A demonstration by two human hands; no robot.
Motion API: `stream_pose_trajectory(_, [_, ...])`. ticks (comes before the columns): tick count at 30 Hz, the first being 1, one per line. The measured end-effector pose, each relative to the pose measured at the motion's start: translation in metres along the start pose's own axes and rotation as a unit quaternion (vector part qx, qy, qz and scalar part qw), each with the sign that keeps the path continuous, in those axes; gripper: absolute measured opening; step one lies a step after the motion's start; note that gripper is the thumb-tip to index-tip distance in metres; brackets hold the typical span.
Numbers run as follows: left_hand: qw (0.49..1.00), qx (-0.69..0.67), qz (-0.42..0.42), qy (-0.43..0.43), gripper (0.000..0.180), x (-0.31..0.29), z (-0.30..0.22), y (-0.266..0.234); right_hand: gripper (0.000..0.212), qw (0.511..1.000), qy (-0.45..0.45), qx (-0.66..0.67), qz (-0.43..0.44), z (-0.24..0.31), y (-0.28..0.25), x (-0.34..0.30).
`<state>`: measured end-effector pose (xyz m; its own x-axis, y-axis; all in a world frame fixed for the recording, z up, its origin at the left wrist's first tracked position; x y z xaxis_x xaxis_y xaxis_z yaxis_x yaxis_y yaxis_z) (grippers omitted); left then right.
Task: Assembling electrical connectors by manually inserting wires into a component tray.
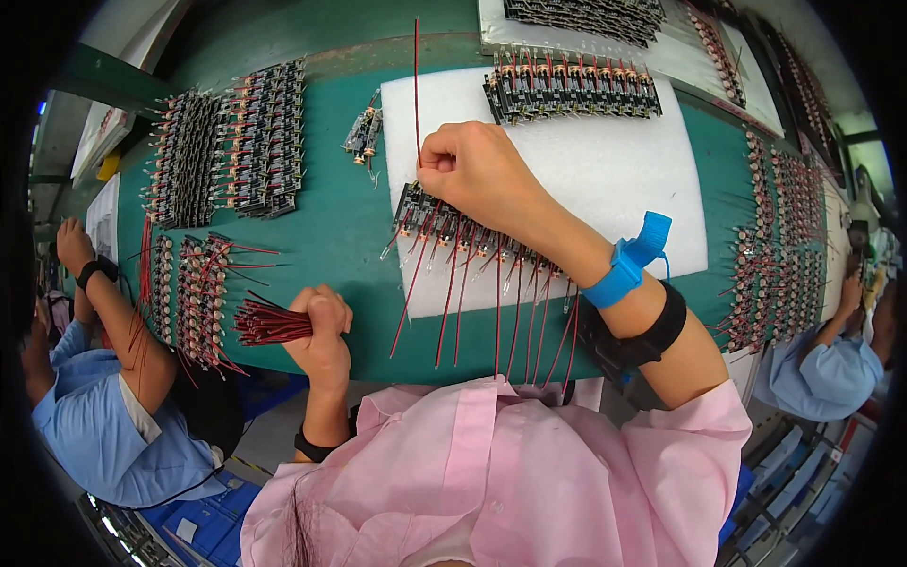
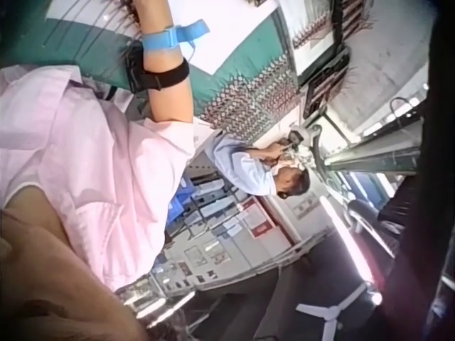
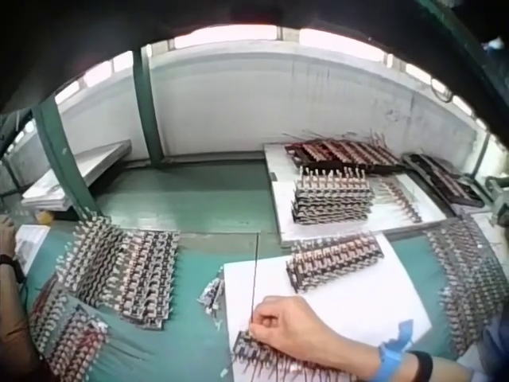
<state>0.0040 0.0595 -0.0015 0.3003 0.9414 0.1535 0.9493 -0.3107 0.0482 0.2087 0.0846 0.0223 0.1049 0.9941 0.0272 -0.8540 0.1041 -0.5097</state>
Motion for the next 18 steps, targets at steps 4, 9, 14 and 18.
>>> stream_pose_trajectory(4, [1.0,0.012,0.001,0.007,0.036,0.0004,-0.0025,0.0007,0.01,1.0,-0.01,-0.011,-0.008,0.0006,0.0,-0.0011])
stream_pose_trajectory(9, [1.0,0.026,0.0,0.011,0.036,0.0006,-0.0026,-0.0001,0.011,0.999,-0.012,-0.03,-0.016,0.002,-0.0005,-0.0017])
stream_pose_trajectory(14, [0.999,0.03,0.004,0.012,0.036,0.0005,-0.0045,0.0,0.011,0.999,-0.006,-0.03,-0.017,0.003,-0.0014,-0.0024])
stream_pose_trajectory(18, [0.999,0.043,0.004,0.012,0.036,-0.0007,-0.0017,-0.0019,0.011,0.999,-0.012,-0.038,-0.02,0.0031,-0.0009,-0.0026])
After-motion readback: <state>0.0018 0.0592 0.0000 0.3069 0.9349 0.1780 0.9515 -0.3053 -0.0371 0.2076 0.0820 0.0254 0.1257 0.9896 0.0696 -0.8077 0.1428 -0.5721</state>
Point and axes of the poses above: each hand's wrist, its own x-axis towards the middle knuckle, its own y-axis out of the palm, z = x × y, the point moved 5 cm from there along x, towards the middle knuckle, and after that the axes turned 1 degree about -x, right-handed, at the moved point
